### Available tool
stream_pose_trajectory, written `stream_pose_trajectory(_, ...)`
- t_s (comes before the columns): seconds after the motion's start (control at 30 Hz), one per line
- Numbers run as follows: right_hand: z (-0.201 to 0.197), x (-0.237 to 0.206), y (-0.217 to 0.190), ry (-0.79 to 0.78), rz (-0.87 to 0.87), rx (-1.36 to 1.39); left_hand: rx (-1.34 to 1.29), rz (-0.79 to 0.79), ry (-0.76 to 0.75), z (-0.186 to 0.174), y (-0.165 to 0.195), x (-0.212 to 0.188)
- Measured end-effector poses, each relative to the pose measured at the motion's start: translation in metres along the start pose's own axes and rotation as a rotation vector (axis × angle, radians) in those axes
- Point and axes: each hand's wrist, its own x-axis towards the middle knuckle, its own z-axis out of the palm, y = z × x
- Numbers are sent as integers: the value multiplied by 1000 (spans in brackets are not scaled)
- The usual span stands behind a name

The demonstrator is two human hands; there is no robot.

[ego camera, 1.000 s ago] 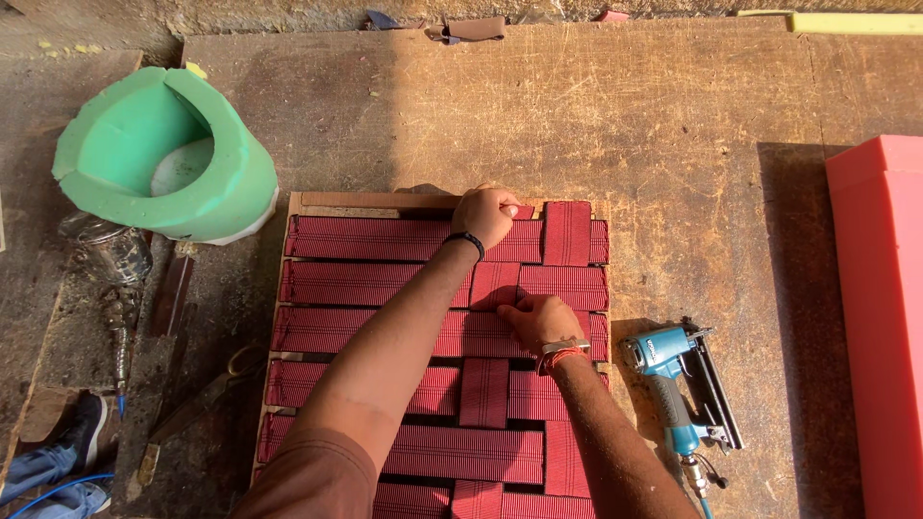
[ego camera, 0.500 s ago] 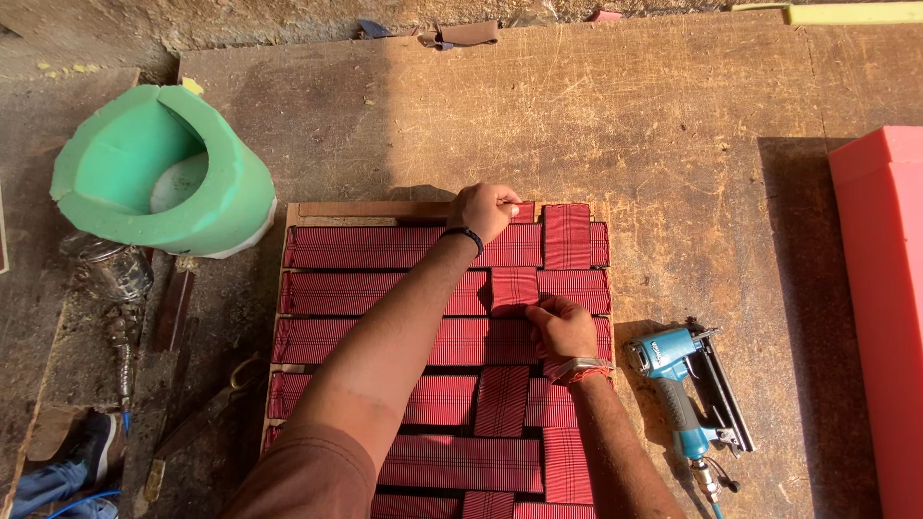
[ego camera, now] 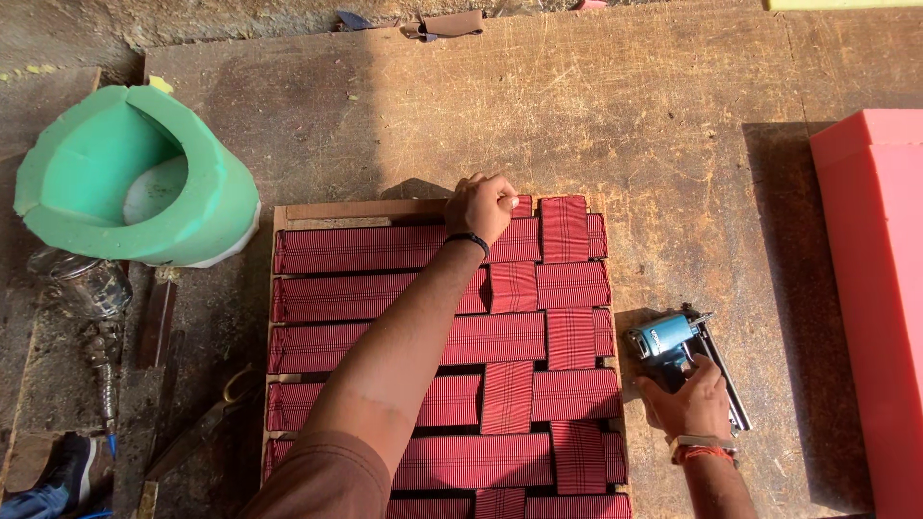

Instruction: The person weaves red webbing straps across a wooden frame, threading each strap over and under the perpendicular straps, then uses a pneumatic nail gun to staple the strap ends to the frame. They pull straps taut, reposition the frame, and trim excess webbing with scissors.

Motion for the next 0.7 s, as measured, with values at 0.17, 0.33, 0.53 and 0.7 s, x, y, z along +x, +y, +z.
stream_pose_trajectory(0.17, -1, 11, 7, -256, 162, -106, 123, 144, 170, -4, -8, -13)
stream_pose_trajectory(0.33, -58, 13, -23, -460, 303, 429, 41, 145, 61, -10, -16, -21)
stream_pose_trajectory(0.53, -118, 34, -140, -494, 82, 605, -70, 186, 71, -12, -14, -24)
stream_pose_trajectory(0.7, -117, 68, -244, -478, 18, 548, 13, 137, 112, -17, -8, -26)
